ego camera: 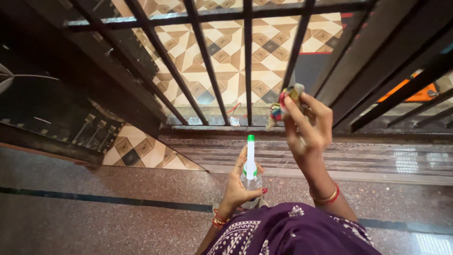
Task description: The person cleans the metal bars of a gate using a cloth and a spray bottle, wiping the vertical bars and the latch mechanism.
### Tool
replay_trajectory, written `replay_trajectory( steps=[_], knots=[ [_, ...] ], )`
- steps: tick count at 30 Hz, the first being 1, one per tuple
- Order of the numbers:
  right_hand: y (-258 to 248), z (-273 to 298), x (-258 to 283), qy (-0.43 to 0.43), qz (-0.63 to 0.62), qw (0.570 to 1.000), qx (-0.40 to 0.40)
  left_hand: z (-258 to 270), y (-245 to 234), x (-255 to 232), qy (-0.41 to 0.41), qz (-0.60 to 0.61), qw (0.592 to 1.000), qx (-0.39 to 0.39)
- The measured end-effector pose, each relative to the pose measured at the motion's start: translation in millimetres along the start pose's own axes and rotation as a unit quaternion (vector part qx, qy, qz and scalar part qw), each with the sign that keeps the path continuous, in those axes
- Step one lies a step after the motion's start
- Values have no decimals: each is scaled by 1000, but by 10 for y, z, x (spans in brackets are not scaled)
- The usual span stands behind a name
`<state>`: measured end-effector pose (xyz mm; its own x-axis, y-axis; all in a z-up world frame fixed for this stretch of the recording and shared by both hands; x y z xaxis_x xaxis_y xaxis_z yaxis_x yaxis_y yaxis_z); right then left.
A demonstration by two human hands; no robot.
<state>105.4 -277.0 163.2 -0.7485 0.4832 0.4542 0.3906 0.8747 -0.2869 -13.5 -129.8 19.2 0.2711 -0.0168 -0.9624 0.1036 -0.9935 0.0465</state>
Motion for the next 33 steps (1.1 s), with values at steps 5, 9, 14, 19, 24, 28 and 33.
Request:
replay_trajectory(
  steps=[5, 9, 14, 19, 24, 28, 33],
  knots=[
    [235, 119, 113, 15, 51, 998, 43, -37, -229, -28, 10, 22, 1000, 17],
    [281, 250, 149, 26, 111, 991, 70, -73, -429, -55, 25, 24, 999, 39],
    [359, 301, 225, 136, 39, 983, 115, -118, -625, -82, 28, 20, 998, 52],
    [413, 135, 438, 118, -71, 988, 66, -138, -828, -111, 17, 17, 998, 56],
    [606, -99, 571, 187, -190, 963, 47, -119, -1028, -83, 21, 25, 998, 48],
    [791, -340, 684, 200, -163, 966, -12, -93, -1184, -67, 35, 7, 999, 40],
    [1043, -704, 1012, -27, -131, 989, -68, -88, -1313, -45, 44, 6, 999, 30]
  ],
)
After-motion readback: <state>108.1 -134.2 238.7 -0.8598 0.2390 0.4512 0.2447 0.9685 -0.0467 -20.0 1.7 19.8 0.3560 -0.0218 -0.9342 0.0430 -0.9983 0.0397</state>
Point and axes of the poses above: each hand's wrist, its own z-axis away from the middle knuckle, its own y-axis out of the palm, x = y × z, the point moved 3 cm from there along -z, towards the middle knuckle, and after that the axes turned 6 degrees about y, right-handed, at the moved point
